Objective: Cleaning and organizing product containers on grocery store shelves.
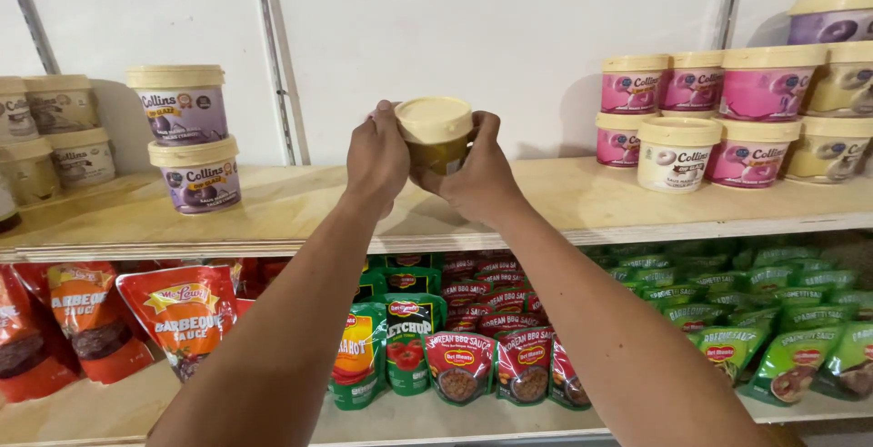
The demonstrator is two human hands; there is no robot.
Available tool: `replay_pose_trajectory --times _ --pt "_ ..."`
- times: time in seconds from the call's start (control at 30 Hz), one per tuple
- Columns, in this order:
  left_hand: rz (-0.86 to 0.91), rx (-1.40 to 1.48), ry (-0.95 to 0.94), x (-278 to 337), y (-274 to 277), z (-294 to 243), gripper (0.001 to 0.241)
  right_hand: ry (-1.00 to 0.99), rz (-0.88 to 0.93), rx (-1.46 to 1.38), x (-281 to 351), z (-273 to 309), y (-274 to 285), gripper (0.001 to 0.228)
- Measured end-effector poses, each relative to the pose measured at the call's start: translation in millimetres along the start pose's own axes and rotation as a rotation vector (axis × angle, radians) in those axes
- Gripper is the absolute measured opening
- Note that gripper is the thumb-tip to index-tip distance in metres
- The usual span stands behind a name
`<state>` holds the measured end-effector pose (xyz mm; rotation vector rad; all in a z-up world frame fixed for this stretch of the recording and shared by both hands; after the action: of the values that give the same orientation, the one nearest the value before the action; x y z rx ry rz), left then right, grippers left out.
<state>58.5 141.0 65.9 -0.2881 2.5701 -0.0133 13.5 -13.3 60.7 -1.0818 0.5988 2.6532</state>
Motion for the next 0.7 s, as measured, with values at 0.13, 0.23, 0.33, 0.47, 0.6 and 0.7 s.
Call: replay_pose_trajectory --times 0.13,0.23,0.33,0.47,0.6,0.7 --pt "-0.1 -0.147 -0.331 26 -19 -29 0.059 0.219 -0.175 0.175 -6 -1 7 0.108" --pt "-0.053 -0.396 -0.28 29 -31 -28 0.059 0.089 -0.267 0.371 -7 -19 15 0.103" --pt "-0.17 -0.255 -0.178 20 -9 -26 0.06 0.378 -0.137 0.312 -2 -2 0 0.118" --pt "-0.109 0.019 -0.077 13 4 -18 0.062 0.321 0.036 0.036 3 10 -11 0.128" --pt "-0.17 -0.178 -0.293 13 -9 -9 0.055 0.013 -0.044 0.394 15 20 10 0.13" --pt "-0.313 -0.131 -0.415 24 -7 -22 0.053 0.154 -0.111 0.411 3 -4 3 0.124"
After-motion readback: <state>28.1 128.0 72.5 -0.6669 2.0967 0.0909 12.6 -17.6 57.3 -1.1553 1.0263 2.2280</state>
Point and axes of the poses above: each hand's wrist, its own x-axis away from the middle knuckle, its own y-axis out of the back of the hand, z = x × y, the point moved 8 cm from there along -x, towards the middle knuckle, and after that the axes turned 4 degrees about -z, right-handed, at the moved point
